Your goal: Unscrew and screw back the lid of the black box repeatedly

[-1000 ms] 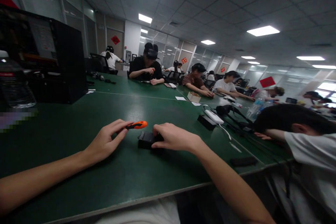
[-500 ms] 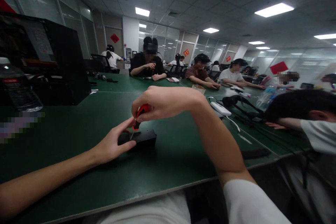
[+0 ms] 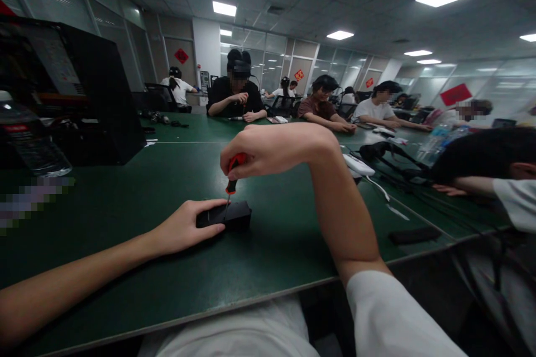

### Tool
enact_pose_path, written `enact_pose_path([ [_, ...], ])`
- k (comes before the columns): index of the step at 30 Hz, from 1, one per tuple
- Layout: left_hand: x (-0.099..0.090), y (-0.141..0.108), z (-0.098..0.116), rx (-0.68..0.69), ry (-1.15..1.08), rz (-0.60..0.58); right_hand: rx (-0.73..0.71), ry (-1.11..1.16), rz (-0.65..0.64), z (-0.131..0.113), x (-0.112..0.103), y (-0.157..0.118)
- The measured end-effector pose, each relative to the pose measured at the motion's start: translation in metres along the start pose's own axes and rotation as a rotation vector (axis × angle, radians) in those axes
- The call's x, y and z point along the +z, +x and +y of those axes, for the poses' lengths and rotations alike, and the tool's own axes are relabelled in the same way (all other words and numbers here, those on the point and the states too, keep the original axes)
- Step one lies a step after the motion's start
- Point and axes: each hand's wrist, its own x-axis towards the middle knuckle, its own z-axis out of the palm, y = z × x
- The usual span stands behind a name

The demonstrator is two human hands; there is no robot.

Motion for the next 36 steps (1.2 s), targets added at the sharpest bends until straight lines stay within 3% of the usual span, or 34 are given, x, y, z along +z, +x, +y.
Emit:
enact_pose_path([
  [19, 0.0, 0.001, 0.001, 0.04, -0.037, -0.016, -0.233, -0.082, 0.049, -0.027, 0.01, 0.012],
  [24, 0.0, 0.001, 0.0, -0.003, -0.026, -0.017, -0.184, -0.147, 0.124, -0.025, 0.013, 0.01],
  [28, 0.0, 0.001, 0.001, 0.018, -0.009, -0.022, -0.109, -0.143, 0.095, -0.025, 0.014, 0.01],
  [33, -0.001, 0.001, 0.002, 0.001, 0.034, -0.016, -0.181, -0.161, 0.116, -0.028, 0.014, 0.011],
  [36, -0.001, 0.001, 0.002, 0.016, 0.036, -0.025, -0.127, -0.18, 0.129, -0.029, 0.015, 0.012],
])
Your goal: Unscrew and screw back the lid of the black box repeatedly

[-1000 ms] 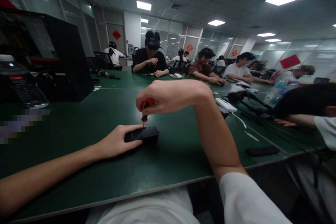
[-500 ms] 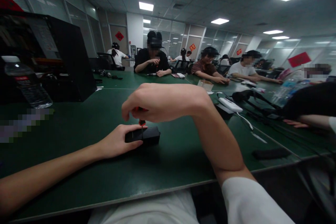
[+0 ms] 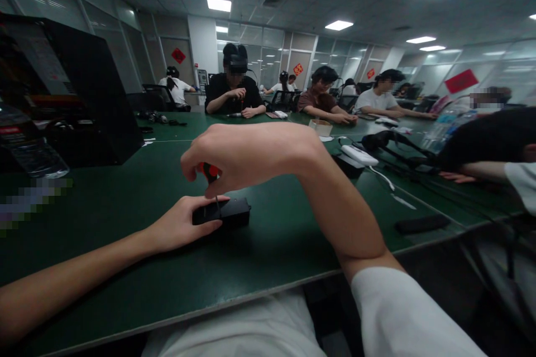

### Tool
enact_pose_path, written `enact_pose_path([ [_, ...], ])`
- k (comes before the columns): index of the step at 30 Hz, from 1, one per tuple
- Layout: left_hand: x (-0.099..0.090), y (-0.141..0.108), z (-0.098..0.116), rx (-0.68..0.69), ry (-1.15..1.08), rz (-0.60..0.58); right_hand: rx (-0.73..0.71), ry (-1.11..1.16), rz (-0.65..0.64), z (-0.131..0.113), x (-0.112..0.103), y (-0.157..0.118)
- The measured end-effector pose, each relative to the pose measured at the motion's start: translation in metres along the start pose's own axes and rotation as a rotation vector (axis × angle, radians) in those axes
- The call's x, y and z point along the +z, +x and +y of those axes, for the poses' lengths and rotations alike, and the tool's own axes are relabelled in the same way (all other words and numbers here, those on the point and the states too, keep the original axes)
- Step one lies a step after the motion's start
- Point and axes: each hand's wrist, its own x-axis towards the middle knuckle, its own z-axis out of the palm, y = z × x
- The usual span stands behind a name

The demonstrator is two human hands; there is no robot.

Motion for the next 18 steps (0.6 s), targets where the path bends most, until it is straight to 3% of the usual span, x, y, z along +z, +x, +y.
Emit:
enact_pose_path([
  [7, 0.0, -0.002, 0.005, 0.008, -0.023, 0.015, -0.007, -0.037, 0.014, -0.001, 0.001, 0.003],
  [11, 0.0, -0.003, 0.007, 0.02, -0.024, 0.044, 0.12, -0.013, -0.006, 0.001, -0.001, 0.002],
  [18, 0.002, -0.001, 0.007, -0.013, -0.046, 0.036, 0.194, 0.065, -0.047, 0.017, -0.016, -0.015],
])
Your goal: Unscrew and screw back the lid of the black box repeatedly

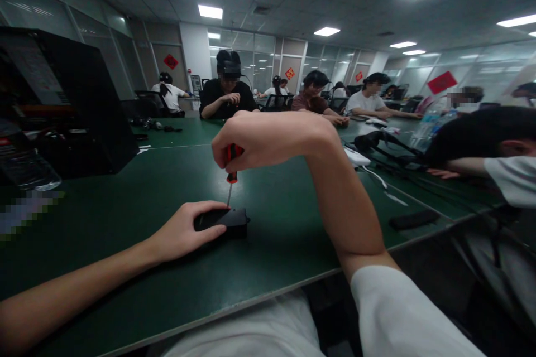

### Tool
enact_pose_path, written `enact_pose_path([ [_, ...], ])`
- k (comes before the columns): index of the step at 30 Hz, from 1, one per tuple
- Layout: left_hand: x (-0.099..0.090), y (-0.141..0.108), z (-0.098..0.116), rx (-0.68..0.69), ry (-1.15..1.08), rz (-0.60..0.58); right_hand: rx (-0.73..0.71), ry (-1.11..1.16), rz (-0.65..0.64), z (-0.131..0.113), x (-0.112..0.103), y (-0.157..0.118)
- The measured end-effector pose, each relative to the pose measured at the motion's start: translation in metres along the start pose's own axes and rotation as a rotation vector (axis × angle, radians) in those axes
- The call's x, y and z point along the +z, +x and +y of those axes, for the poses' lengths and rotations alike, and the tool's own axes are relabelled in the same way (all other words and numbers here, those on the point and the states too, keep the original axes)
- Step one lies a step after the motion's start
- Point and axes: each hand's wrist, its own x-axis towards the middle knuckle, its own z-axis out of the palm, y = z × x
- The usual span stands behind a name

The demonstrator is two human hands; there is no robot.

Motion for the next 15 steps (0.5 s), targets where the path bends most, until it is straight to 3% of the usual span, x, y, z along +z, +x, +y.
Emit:
enact_pose_path([
  [15, -0.002, -0.001, 0.0, 0.016, 0.019, -0.009, 0.089, 0.059, -0.092, 0.032, 0.004, 0.014],
])
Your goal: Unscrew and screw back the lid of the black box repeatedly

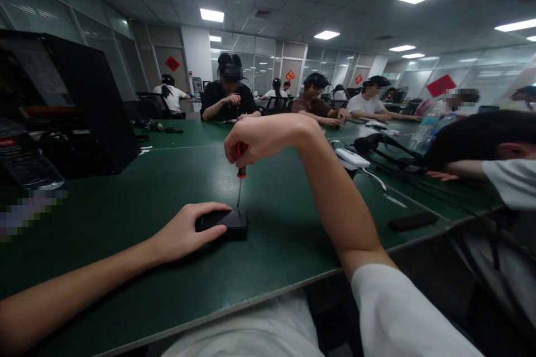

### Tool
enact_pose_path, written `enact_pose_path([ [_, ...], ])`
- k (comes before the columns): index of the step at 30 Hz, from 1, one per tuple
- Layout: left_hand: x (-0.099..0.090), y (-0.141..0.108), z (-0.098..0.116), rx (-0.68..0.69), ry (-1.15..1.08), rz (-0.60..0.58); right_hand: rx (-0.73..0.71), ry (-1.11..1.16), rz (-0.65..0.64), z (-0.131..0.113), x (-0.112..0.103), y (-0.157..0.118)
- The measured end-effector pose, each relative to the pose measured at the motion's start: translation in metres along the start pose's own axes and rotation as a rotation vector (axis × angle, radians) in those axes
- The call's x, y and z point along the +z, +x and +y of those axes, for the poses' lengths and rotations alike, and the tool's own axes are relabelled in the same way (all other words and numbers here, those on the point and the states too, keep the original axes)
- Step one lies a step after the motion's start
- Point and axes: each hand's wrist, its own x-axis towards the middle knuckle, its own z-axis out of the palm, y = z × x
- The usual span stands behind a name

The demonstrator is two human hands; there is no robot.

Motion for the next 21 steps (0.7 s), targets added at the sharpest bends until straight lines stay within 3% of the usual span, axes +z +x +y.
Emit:
enact_pose_path([
  [21, 0.0013, 0.0018, -0.0033, 0.07, -0.008, -0.024, 0.0, -0.027, -0.023, -0.0081, -0.0001, 0.0014],
])
